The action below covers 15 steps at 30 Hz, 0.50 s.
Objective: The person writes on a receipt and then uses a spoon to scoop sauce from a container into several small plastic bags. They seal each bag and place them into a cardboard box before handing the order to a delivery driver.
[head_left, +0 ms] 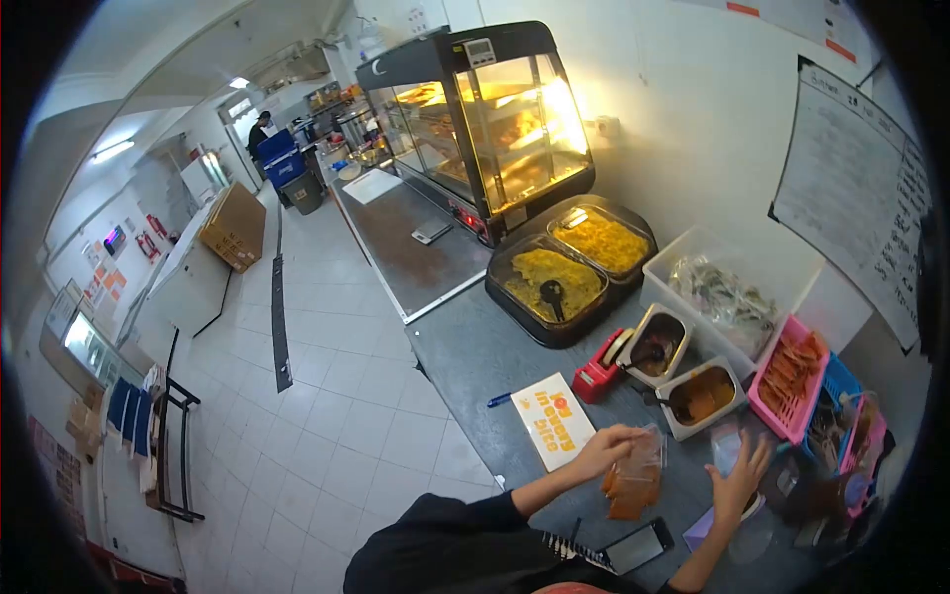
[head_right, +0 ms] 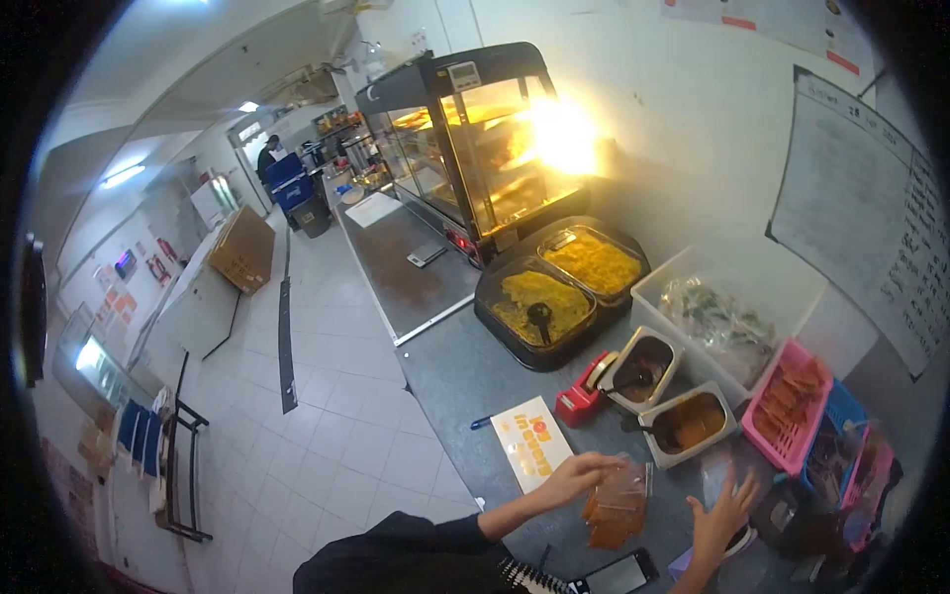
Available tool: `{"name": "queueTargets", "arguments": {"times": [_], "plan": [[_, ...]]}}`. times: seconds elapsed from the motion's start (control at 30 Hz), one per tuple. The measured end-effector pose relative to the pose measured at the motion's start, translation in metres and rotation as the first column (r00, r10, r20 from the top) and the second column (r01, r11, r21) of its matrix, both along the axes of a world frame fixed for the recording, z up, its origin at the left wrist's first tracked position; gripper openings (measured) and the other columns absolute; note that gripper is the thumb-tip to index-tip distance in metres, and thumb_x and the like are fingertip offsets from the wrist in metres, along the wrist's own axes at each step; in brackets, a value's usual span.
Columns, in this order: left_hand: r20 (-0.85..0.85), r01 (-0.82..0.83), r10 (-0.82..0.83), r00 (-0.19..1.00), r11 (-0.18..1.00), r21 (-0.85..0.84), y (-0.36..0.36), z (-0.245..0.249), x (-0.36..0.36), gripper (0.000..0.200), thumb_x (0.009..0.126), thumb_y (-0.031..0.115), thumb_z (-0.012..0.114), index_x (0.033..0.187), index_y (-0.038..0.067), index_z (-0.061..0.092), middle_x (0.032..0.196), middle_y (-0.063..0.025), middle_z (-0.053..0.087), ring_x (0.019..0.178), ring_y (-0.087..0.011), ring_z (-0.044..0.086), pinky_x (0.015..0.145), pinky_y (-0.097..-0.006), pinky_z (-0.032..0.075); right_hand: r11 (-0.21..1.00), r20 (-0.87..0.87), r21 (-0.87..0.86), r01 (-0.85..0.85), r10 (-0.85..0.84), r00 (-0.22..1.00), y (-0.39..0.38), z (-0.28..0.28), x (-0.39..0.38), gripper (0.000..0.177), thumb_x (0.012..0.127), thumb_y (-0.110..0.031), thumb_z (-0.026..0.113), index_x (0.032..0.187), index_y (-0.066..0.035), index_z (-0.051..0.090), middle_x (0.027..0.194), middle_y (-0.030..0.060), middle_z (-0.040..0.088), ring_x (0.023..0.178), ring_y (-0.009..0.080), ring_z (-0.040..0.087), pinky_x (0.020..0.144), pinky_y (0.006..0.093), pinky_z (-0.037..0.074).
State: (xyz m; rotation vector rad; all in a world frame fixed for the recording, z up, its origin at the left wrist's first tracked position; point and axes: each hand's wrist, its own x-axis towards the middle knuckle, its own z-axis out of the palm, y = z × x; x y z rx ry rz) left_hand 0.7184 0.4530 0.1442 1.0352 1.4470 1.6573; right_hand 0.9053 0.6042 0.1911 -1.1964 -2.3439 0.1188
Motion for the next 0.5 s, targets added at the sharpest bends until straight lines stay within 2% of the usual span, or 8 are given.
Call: {"name": "queueTargets", "arguments": {"times": [0.03, 0.1, 0.17, 0.27, 0.3, 0.37, 0.4, 0.5], "plan": [[0.091, -0.037, 0.033, 0.995, 0.999, 0.040, -0.007, 0.004, 0.009, 0.021, 0.086, 0.015, 0.051, 0.100, 0.001, 0.056, 0.098, -0.0027, 0.053, 0.089, -0.0095, 0.051, 0.079, -0.0241, 0.040, 0.979, -0.254, -0.142, -0.147, 0.107, 0.961, -0.005, -0.003, -0.003, 0.039, 0.065, -0.009, 0.068, 0.101, -0.005, 0.053, 0.108, 0.0168, 0.049, 0.103, 0.0303, 0.046, 0.087, 0.0403, 0.036], [0.214, -0.062, 0.044, 0.976, 0.995, 0.080, -0.018, -0.004, 0.016, 0.021, 0.086, 0.013, 0.051, 0.101, 0.000, 0.055, 0.098, -0.0034, 0.054, 0.090, -0.0095, 0.051, 0.080, -0.0239, 0.041, 0.802, -0.453, -0.469, -0.369, 0.140, 0.881, -0.042, 0.002, -0.019, 0.026, 0.067, -0.006, 0.065, 0.090, 0.001, 0.056, 0.087, 0.0144, 0.055, 0.081, 0.0259, 0.057, 0.069, 0.0325, 0.045], [0.276, -0.039, 0.012, 0.961, 0.995, 0.092, -0.026, -0.018, 0.019, 0.020, 0.086, 0.011, 0.051, 0.101, -0.001, 0.054, 0.098, -0.0042, 0.055, 0.091, -0.0095, 0.051, 0.081, -0.0237, 0.041, 0.780, -0.513, -0.345, -0.522, 0.309, 0.801, -0.084, 0.005, -0.042, 0.011, 0.072, 0.000, 0.060, 0.081, 0.005, 0.056, 0.083, 0.0107, 0.054, 0.066, 0.0158, 0.057, 0.059, 0.0246, 0.046], [0.321, -0.083, 0.040, 0.946, 0.989, 0.122, -0.036, -0.018, 0.023, 0.020, 0.084, 0.009, 0.052, 0.100, -0.004, 0.055, 0.092, -0.0047, 0.058, 0.087, -0.0095, 0.054, 0.077, -0.0224, 0.042, 0.756, -0.682, -0.293, -0.585, 0.263, 0.682, -0.106, -0.013, -0.067, 0.009, 0.074, 0.003, 0.058, 0.081, 0.006, 0.055, 0.083, 0.0102, 0.053, 0.070, 0.0148, 0.056, 0.061, 0.0234, 0.047], [0.270, -0.119, 0.092, 0.958, 0.989, 0.084, -0.041, -0.010, 0.025, 0.021, 0.083, 0.009, 0.054, 0.101, -0.002, 0.056, 0.093, -0.0048, 0.058, 0.085, -0.0089, 0.053, 0.075, -0.0222, 0.043, 0.779, -0.706, -0.240, -0.579, 0.269, 0.655, -0.108, -0.016, -0.071, 0.006, 0.075, 0.006, 0.055, 0.081, 0.007, 0.054, 0.084, 0.0096, 0.053, 0.073, 0.0146, 0.056, 0.062, 0.0223, 0.048], [-0.082, -0.182, 0.192, 0.978, 0.977, 0.115, -0.052, 0.000, 0.020, 0.020, 0.083, 0.008, 0.054, 0.100, 0.000, 0.058, 0.089, -0.0045, 0.059, 0.083, -0.0088, 0.053, 0.073, -0.0220, 0.043, 0.743, -0.792, -0.266, -0.615, 0.195, 0.578, -0.116, -0.016, -0.076, 0.006, 0.075, 0.006, 0.055, 0.082, 0.007, 0.054, 0.085, 0.0095, 0.053, 0.073, 0.0144, 0.057, 0.062, 0.0214, 0.048], [-0.256, -0.209, 0.238, 0.937, 0.968, 0.138, -0.056, 0.005, 0.018, 0.019, 0.082, 0.008, 0.055, 0.100, 0.001, 0.059, 0.088, -0.0044, 0.059, 0.082, -0.0087, 0.053, 0.072, -0.0219, 0.043, 0.723, -0.830, -0.276, -0.634, 0.153, 0.536, -0.119, -0.017, -0.078, 0.007, 0.075, 0.006, 0.055, 0.082, 0.007, 0.055, 0.085, 0.0094, 0.053, 0.073, 0.0143, 0.057, 0.062, 0.0209, 0.048], [-0.058, -0.237, 0.245, 0.968, 0.964, 0.119, -0.066, 0.003, 0.014, 0.010, 0.079, 0.008, 0.059, 0.087, 0.003, 0.062, 0.078, -0.0016, 0.057, 0.072, -0.0062, 0.053, 0.062, -0.0193, 0.043, 0.626, -0.793, -0.411, -0.663, 0.113, 0.598, -0.121, -0.030, -0.077, 0.010, 0.075, 0.007, 0.056, 0.085, 0.006, 0.055, 0.085, 0.0097, 0.055, 0.071, 0.0142, 0.058, 0.064, 0.0214, 0.049]]}}
